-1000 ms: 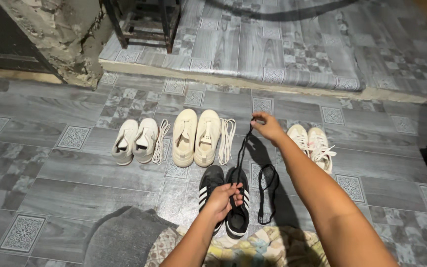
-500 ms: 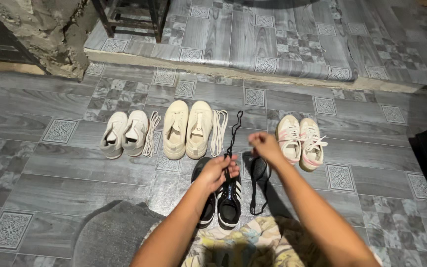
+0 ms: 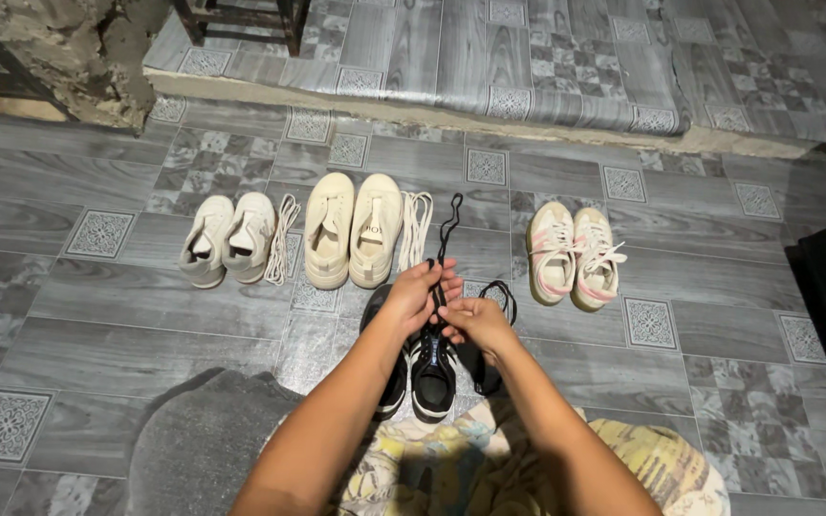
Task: The person sits on the floor and laces a pair of white sneakers with pink accents. They thread the laces through the eyelets, pull them tight, and tie a knot. The person then moves the finished pair aside and begins handling a black pair of sneakers.
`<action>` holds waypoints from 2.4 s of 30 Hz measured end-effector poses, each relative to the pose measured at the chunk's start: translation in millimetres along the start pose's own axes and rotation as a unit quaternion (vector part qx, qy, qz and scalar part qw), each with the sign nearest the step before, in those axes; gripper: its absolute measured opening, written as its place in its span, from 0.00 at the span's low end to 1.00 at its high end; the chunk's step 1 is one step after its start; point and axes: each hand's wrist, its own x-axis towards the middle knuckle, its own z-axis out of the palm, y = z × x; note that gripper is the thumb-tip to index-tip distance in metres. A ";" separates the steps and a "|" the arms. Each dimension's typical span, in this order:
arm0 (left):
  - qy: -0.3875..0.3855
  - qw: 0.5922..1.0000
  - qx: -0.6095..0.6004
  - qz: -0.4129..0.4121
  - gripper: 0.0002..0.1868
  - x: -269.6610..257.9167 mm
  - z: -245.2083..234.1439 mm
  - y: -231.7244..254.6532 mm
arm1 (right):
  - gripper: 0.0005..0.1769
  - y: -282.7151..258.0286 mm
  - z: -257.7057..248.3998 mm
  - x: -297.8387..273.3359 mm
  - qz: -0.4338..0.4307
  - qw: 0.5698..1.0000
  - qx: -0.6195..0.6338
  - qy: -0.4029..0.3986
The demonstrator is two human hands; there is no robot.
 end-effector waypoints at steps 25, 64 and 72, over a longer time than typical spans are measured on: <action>0.045 0.943 0.316 0.097 0.12 -28.7 -29.8 8.3 | 0.08 9.4 -18.0 20.7 -0.016 0.992 0.088 0.094; 0.090 0.714 0.682 0.132 0.09 -69.2 2.6 20.5 | 0.14 58.5 6.4 17.4 -0.166 0.896 -0.297 0.284; 0.081 0.673 0.728 0.101 0.11 -64.5 3.3 20.1 | 0.13 39.9 16.3 5.2 -0.164 0.888 -0.320 0.285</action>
